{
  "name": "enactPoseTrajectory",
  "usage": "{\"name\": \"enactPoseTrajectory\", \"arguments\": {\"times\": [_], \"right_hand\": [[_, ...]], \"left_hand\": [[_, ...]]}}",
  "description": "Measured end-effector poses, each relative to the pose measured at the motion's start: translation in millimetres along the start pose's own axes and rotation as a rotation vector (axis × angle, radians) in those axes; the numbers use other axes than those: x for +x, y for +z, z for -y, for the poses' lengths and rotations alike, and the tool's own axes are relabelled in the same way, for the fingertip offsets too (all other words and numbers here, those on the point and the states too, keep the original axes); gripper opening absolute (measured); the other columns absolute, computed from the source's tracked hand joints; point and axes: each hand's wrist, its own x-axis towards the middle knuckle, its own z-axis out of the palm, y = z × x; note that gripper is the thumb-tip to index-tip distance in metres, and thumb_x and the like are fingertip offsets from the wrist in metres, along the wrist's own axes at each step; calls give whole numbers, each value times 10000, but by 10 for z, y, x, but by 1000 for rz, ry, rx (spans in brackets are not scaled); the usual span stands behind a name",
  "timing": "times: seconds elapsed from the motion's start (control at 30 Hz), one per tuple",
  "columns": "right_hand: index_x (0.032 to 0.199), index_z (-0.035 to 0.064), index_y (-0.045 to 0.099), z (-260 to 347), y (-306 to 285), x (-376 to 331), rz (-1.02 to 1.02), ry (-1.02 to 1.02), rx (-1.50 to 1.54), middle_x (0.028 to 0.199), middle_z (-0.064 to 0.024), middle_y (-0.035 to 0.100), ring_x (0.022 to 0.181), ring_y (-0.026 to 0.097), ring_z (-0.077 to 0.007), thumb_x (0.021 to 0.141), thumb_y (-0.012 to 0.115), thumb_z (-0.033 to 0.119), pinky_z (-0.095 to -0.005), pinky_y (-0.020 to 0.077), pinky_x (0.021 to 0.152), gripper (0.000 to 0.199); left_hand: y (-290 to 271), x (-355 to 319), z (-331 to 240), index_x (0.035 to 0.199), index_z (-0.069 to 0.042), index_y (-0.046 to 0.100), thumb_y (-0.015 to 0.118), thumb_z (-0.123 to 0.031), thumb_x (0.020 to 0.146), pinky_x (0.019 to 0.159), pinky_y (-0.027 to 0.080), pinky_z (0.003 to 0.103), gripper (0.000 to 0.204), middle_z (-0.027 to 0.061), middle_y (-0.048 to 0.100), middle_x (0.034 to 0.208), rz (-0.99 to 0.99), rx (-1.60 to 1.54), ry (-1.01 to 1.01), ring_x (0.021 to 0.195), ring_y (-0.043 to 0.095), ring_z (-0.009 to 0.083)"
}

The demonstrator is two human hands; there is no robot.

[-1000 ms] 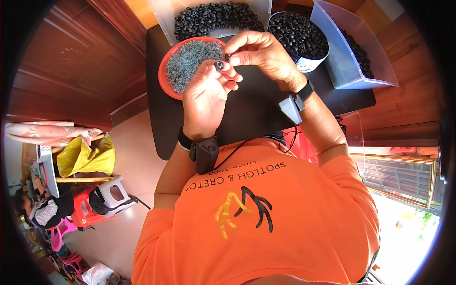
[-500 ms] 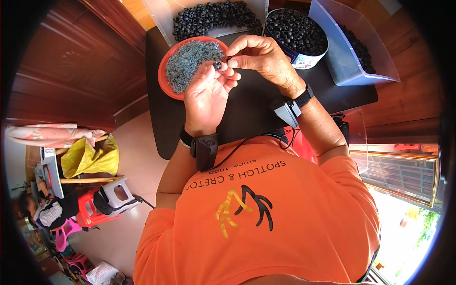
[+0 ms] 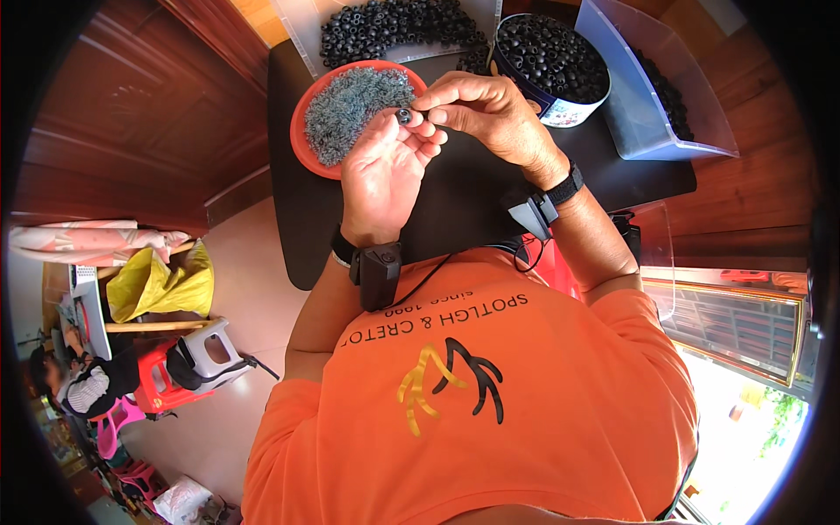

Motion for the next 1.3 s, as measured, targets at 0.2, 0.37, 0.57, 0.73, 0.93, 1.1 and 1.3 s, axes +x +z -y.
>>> {"name": "enactPoseTrajectory", "arguments": {"times": [0.2,0.37,0.57,0.73,0.93,1.1,1.3], "right_hand": [[1028,20,677,-80,9,3,-103,123,126,942,-43,671,891,626,-113,875,618,19,-238,510,802,164],[1015,14,670,-120,74,19,-111,132,182,884,-40,683,818,634,-104,889,611,42,-238,509,768,142],[1022,17,667,-127,40,-7,-94,153,167,888,-46,687,841,636,-105,890,618,67,-241,510,778,149],[1023,19,665,-150,7,-9,-86,139,213,901,-42,686,854,634,-103,882,638,92,-240,509,784,161],[1007,15,666,-74,-12,-3,-107,128,185,901,-39,680,853,633,-100,868,656,89,-240,510,794,158],[1002,-14,643,30,96,0,-89,94,47,870,-57,672,824,639,-105,884,624,50,-233,528,743,135],[978,-24,634,48,129,-3,-89,97,-105,863,-61,664,804,651,-106,887,618,42,-222,541,695,114]], "left_hand": [[-64,7,17,951,-41,569,461,-224,952,826,454,338,212,74,595,940,-11,13,-23,908,582,229],[-83,21,35,940,-41,572,472,-223,946,820,452,337,208,67,597,936,-26,-10,-39,897,584,230],[-125,18,46,953,-30,565,456,-229,956,841,442,345,227,87,582,953,-2,-37,-34,921,564,246],[-141,19,48,981,-11,552,439,-236,966,859,433,353,252,111,565,977,-7,-52,-39,946,545,264],[-131,18,48,985,-20,556,435,-219,967,850,439,352,233,109,566,970,-3,-3,-33,931,555,263],[-126,15,57,1002,-30,560,432,-203,967,838,448,346,218,103,574,980,-31,-8,-38,944,562,249],[-36,5,57,918,-69,540,462,-198,939,809,435,332,153,65,587,916,-127,62,-40,898,575,215]]}}
